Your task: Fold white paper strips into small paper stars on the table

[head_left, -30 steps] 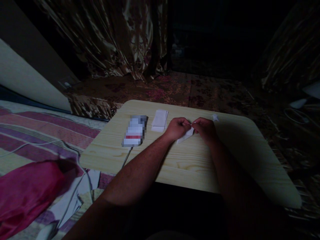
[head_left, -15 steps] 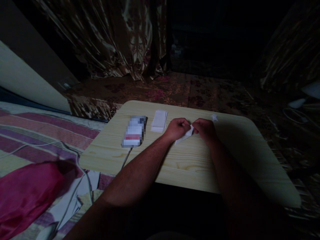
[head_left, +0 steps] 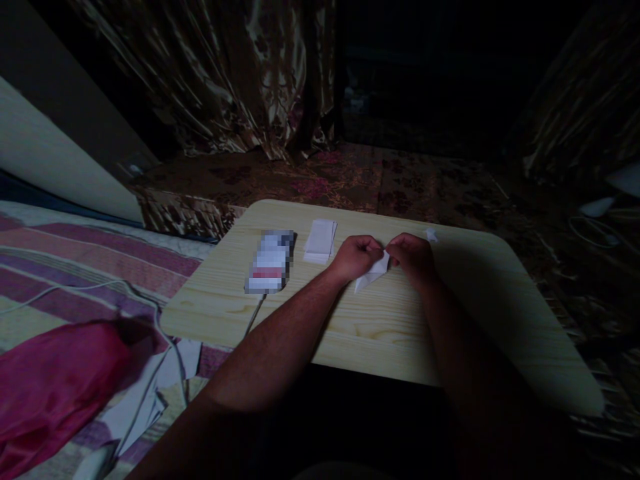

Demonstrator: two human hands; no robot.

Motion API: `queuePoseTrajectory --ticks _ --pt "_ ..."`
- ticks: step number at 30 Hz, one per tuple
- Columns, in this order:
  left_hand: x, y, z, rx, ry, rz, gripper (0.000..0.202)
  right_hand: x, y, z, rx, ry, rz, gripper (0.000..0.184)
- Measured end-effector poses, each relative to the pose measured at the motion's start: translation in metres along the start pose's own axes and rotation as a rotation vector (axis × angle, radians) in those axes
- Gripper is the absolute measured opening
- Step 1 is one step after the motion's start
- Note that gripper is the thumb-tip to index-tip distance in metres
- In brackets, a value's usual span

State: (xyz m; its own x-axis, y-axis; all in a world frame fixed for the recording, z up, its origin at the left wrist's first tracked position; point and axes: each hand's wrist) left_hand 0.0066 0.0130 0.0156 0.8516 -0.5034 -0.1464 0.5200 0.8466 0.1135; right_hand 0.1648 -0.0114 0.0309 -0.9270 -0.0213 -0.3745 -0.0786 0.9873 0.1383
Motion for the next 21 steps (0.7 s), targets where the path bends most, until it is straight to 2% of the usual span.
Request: queuePoseTrajectory --ticks 9,17,21 --pt "0.000 -0.001 0.004 -0.029 -0.044 0.003 0.021 -0.002 -0.001 0.000 -0.017 0.043 -0.013 0.013" --pt "-0.004 0.000 0.001 -0.070 -0.052 0.021 0.028 -0.008 0.010 0.015 -0.007 0.210 0.152 0.013" --pt "-0.004 0.001 -0.002 -0.066 -0.022 0.038 0.026 -0.009 0.012 0.015 -0.015 0.267 0.151 0.015"
Point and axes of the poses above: each hand's wrist, its own y-axis towards the middle knuckle, its own x-axis out of the palm, z = x × y, and after that the axes turned 12 degrees about -z, right-handed
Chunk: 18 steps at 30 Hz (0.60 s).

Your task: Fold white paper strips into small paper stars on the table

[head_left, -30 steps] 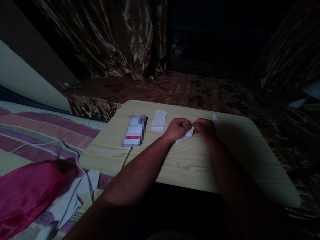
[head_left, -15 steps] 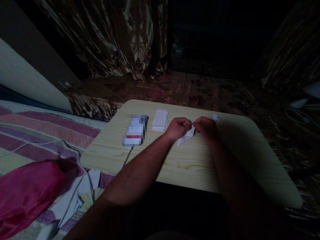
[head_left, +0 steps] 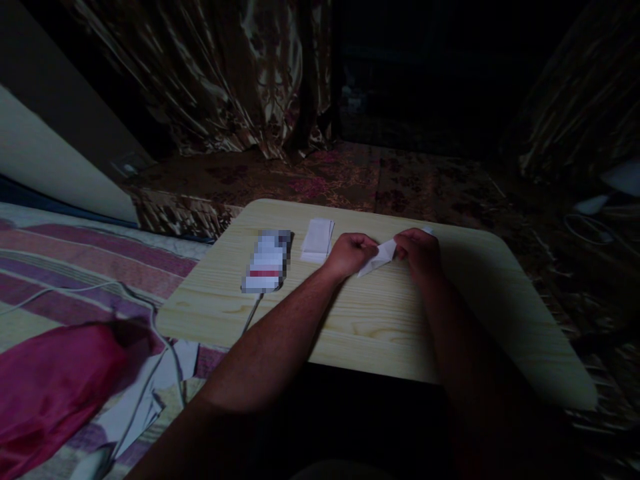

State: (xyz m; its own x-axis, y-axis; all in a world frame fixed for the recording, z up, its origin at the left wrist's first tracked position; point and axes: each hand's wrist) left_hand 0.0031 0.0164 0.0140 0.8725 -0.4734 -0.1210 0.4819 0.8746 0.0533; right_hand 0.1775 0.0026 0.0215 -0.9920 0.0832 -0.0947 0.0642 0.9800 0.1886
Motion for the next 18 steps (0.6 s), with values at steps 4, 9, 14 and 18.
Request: queuePoseTrajectory --ticks 4,9,14,18 --pt "-0.0006 0.0030 -0.0030 0.033 -0.015 0.058 0.024 0.0023 0.0000 -0.0021 -0.013 0.039 -0.004 0.019" --pt "-0.0029 0.0060 -0.0056 0.055 0.005 0.128 0.023 0.0036 -0.0014 -0.0022 0.013 -0.018 -0.037 0.017" --pt "-0.0028 0.0052 -0.0051 0.089 0.044 0.157 0.022 0.0045 -0.0043 -0.0035 0.004 -0.068 -0.084 0.016" --pt "-0.0018 0.0044 -0.0047 0.121 0.076 0.164 0.022 0.0042 -0.0052 -0.0051 -0.010 -0.057 -0.114 0.015"
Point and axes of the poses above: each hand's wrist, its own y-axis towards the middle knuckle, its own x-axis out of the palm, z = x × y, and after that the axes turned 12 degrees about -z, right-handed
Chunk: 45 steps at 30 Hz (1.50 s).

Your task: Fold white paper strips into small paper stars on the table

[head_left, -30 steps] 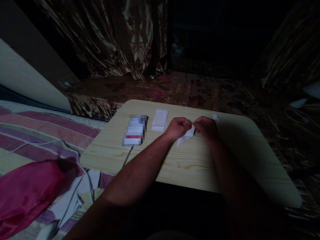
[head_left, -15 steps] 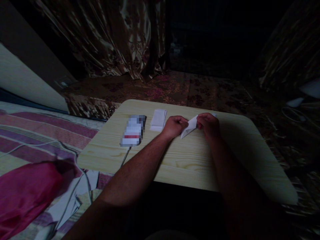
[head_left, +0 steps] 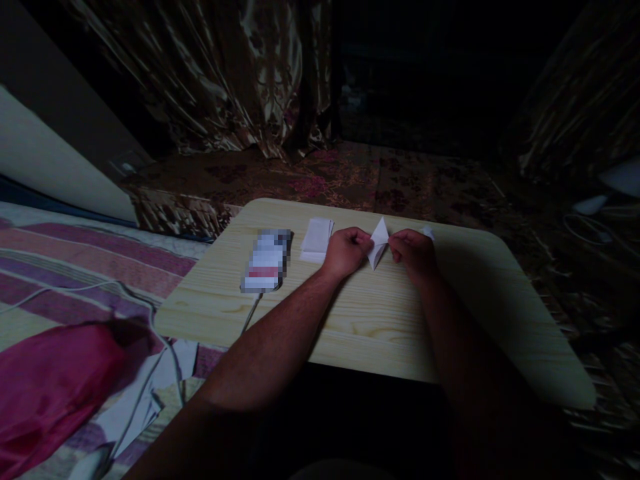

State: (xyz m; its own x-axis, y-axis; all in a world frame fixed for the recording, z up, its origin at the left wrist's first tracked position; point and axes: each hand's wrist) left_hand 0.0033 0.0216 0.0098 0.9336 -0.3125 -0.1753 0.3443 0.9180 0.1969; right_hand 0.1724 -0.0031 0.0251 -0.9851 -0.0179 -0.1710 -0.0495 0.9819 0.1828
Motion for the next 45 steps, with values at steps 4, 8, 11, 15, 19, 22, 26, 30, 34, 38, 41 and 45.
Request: queuePoseTrajectory --ticks 4,8,11,15,19,22,26,30,34,38,41,45 --pt "0.0005 0.0002 0.0000 -0.012 0.008 0.007 0.024 -0.0001 -0.0004 -0.0011 0.007 -0.014 -0.022 0.014" --pt "-0.0001 0.0002 0.0004 -0.011 0.018 0.002 0.026 0.0007 -0.0009 -0.0011 0.014 -0.007 -0.027 0.013" --pt "-0.0005 -0.0001 0.0002 -0.002 0.031 -0.002 0.026 0.0010 -0.0009 0.0001 0.021 -0.005 -0.028 0.014" --pt "0.0002 -0.0005 -0.0008 0.006 0.044 0.008 0.026 0.0009 -0.0003 0.0018 0.011 0.039 -0.032 0.013" --pt "0.0012 -0.0012 -0.0011 0.006 0.043 0.004 0.026 0.0010 -0.0009 0.0015 -0.010 0.056 -0.050 0.012" --pt "0.0018 -0.0023 0.0002 0.013 0.052 -0.004 0.026 0.0016 -0.0012 0.0011 0.002 0.055 -0.050 0.011" --pt "0.0027 -0.0035 0.0027 0.013 0.077 0.007 0.022 0.0027 -0.0008 0.0019 0.039 0.089 -0.037 0.010" --pt "0.0036 -0.0040 0.0035 0.026 0.081 0.017 0.019 0.0036 -0.0008 0.0020 0.051 0.135 -0.049 0.009" --pt "0.0041 -0.0043 0.0036 0.028 0.089 0.022 0.020 0.0041 -0.0013 0.0008 0.067 0.135 -0.061 0.010" --pt "0.0044 -0.0049 0.0036 0.044 0.079 0.021 0.018 0.0040 -0.0021 0.0001 0.046 0.132 -0.073 0.008" --pt "0.0048 -0.0051 0.0030 0.046 0.070 0.029 0.017 0.0037 -0.0026 0.0002 0.041 0.120 -0.099 0.007" --pt "0.0042 -0.0056 0.0030 0.065 0.108 0.033 0.016 0.0037 -0.0028 0.0009 0.038 0.112 -0.112 0.006"
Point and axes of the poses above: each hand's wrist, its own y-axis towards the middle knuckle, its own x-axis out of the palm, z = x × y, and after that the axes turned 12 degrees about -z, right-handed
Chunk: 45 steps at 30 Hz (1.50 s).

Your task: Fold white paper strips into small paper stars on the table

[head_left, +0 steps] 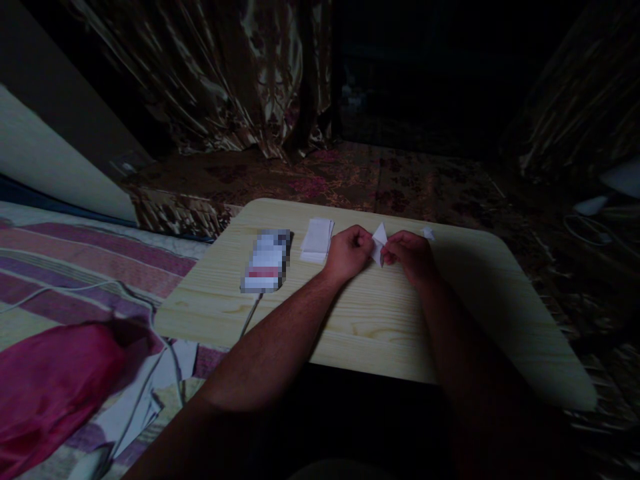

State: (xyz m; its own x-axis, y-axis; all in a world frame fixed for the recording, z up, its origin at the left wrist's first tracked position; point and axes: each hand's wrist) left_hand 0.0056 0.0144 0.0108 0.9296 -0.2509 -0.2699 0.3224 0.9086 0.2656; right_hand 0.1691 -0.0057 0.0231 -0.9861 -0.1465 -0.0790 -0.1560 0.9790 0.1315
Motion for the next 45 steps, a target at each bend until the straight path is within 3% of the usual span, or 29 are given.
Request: queuePoseTrajectory --ticks 12,26,45 --pt "-0.002 -0.001 0.003 0.075 0.116 0.025 0.014 -0.001 -0.001 -0.001 -0.012 0.000 -0.024 0.007" --pt "-0.005 -0.002 0.004 0.132 0.093 0.004 0.012 0.002 -0.004 -0.005 -0.021 -0.065 -0.062 0.010" --pt "-0.001 -0.001 0.005 0.026 0.062 0.031 0.016 0.010 -0.007 -0.013 -0.038 -0.361 0.059 0.010"
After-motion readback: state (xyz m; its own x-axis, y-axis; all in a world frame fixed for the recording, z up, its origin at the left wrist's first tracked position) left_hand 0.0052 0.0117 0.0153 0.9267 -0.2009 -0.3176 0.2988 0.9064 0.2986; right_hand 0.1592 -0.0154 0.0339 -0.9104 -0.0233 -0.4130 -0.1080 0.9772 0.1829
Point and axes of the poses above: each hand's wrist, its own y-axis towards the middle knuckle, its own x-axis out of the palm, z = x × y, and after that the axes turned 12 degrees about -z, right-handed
